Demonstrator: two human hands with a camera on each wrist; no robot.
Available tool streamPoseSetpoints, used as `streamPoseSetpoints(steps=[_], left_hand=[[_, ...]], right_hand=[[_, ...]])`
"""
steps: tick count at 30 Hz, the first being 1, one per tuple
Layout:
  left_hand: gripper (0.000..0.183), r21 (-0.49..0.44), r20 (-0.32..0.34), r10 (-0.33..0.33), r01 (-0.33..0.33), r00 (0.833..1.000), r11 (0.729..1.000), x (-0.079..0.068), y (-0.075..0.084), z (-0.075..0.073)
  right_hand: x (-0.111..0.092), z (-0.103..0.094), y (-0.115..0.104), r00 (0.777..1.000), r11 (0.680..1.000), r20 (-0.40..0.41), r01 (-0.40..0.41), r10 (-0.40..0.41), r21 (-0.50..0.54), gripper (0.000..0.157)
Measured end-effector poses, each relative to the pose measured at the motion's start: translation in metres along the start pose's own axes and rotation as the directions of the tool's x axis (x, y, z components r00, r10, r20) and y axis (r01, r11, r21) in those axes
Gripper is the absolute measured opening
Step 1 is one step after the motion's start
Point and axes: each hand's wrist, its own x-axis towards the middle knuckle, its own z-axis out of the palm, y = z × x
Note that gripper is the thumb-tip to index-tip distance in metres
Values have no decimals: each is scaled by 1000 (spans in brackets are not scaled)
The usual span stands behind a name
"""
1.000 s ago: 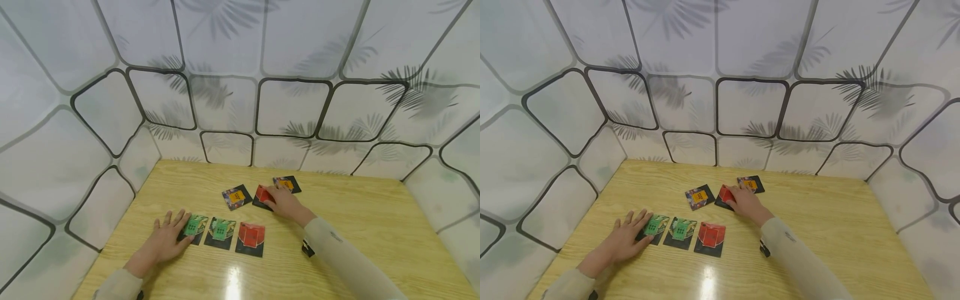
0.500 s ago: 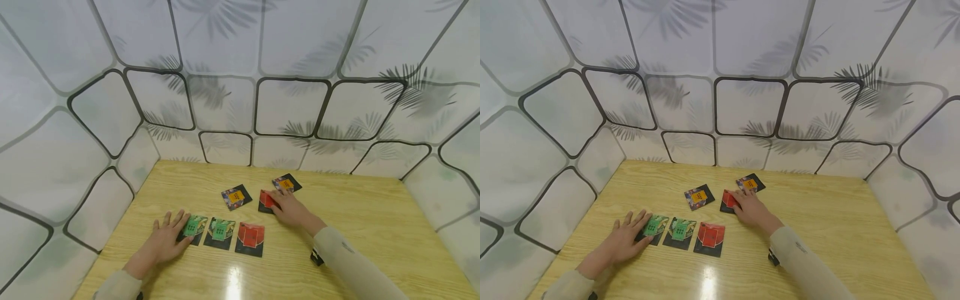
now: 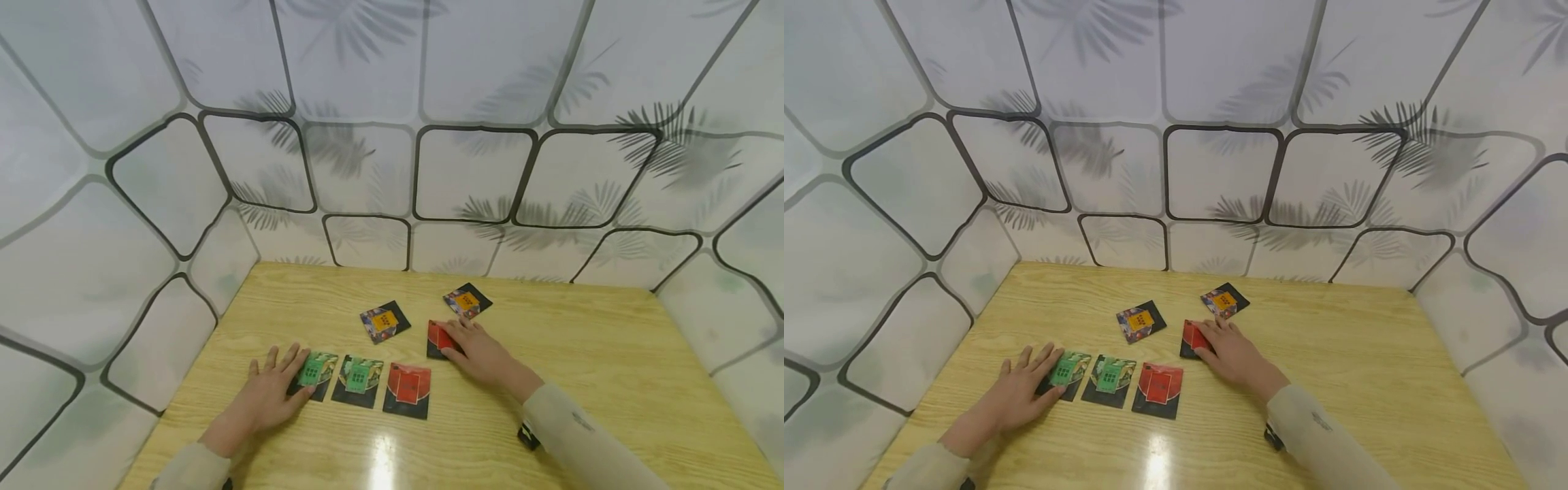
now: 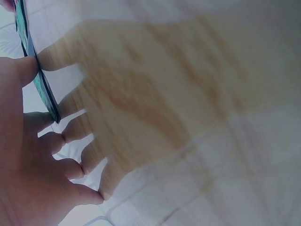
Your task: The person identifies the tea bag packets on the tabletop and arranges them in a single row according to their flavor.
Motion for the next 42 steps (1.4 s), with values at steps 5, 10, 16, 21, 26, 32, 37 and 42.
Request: streamPoseSetpoints(steps=[5, 10, 16, 21, 26, 32, 37, 42], left_hand=[[76, -1, 3, -1, 1, 1000, 1000, 0, 0, 0], [77, 4, 6, -1, 1, 1000, 1000, 1, 0, 1], [77, 0, 4, -1, 1, 1000, 1000, 0, 1, 1], [76, -1, 0, -2, 2, 1000, 1000, 0, 0, 1], [76, -1, 0, -3, 3, 1000, 1000, 0, 0, 2], [76, -5, 2, -2, 2, 1000, 1000, 1, 0, 2], [76, -1, 5, 0, 0, 1000, 1000, 1, 0, 1], [76, 3, 4, -1, 1, 1000, 1000, 0, 0, 0]], right_hand=[[-9, 1, -1, 1000, 1000, 15, -20, 20, -15, 63], [-19, 2, -3, 999, 999, 20, -38, 38, -15, 63], [-28, 3, -6, 999, 998, 14, -49, 49, -28, 64], [-33, 4, -9, 998, 998, 11, -61, 61, -33, 64], [-37, 3, -13, 997, 996, 13, -74, 74, -48, 64], [-42, 4, -16, 998, 995, -6, -64, 63, -79, 62], [-46, 5, -19, 997, 992, -14, -73, 72, -105, 62], [-53, 3, -24, 997, 992, -6, -83, 83, -91, 62]])
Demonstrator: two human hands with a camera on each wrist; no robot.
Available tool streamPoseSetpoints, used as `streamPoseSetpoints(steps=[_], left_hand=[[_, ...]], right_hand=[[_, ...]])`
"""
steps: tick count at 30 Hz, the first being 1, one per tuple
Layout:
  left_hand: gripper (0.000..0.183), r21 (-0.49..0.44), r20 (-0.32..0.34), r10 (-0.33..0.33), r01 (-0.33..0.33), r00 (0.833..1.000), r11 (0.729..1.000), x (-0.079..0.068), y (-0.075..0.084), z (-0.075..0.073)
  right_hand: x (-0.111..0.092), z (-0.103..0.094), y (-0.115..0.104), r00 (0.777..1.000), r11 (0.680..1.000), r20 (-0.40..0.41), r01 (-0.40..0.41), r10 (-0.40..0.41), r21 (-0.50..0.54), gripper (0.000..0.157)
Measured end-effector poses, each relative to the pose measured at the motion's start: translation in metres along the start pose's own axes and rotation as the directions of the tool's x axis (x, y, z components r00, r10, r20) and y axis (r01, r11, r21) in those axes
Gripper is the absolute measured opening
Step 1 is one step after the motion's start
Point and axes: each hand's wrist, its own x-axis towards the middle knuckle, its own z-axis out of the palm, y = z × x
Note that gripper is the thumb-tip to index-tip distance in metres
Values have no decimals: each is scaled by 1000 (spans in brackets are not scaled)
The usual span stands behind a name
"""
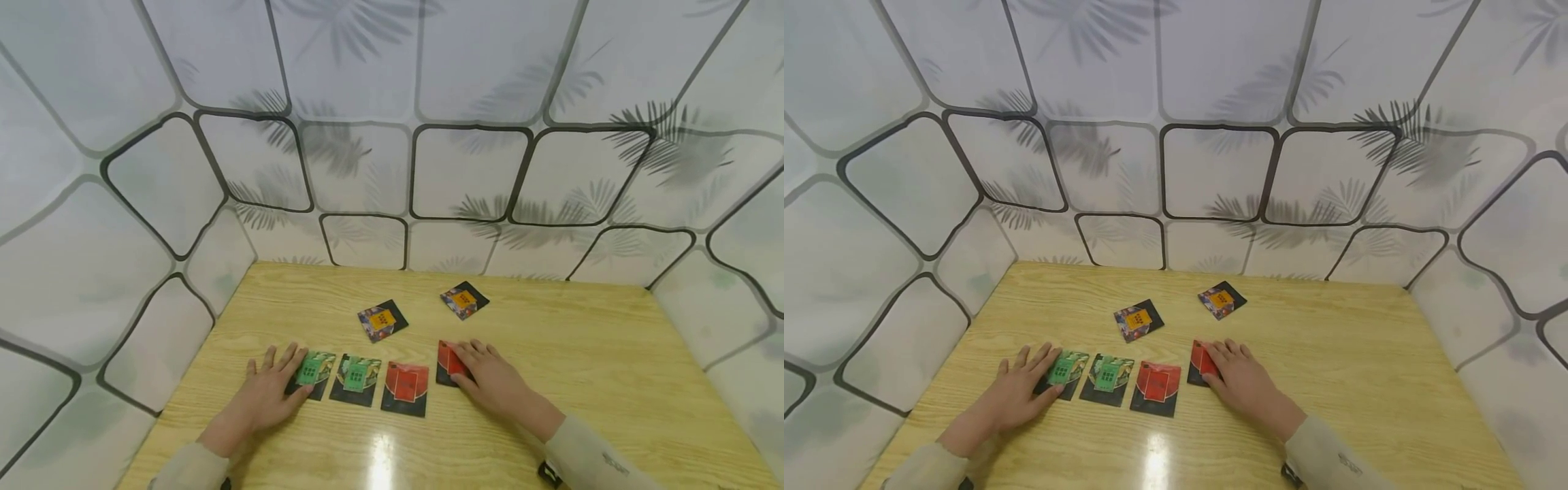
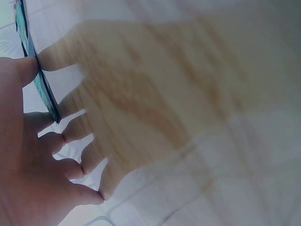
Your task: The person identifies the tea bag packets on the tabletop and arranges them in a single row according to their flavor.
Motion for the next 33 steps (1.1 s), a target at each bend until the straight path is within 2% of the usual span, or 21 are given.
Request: streamPoseSetpoints(steps=[9, 25, 33], left_hand=[[75, 1, -8, 3, -3, 1000, 1000, -1, -1, 1], [75, 16, -31, 34, -34, 999, 999, 1, -3, 1], [74, 14, -40, 30, -29, 999, 999, 1, -2, 2]], right_hand=[[-13, -2, -5, 999, 1000, 31, -23, 22, 18, 64], [-28, 2, -16, 998, 999, 37, -43, 43, 16, 65], [-34, 7, -18, 998, 999, 41, -44, 44, 8, 65]])
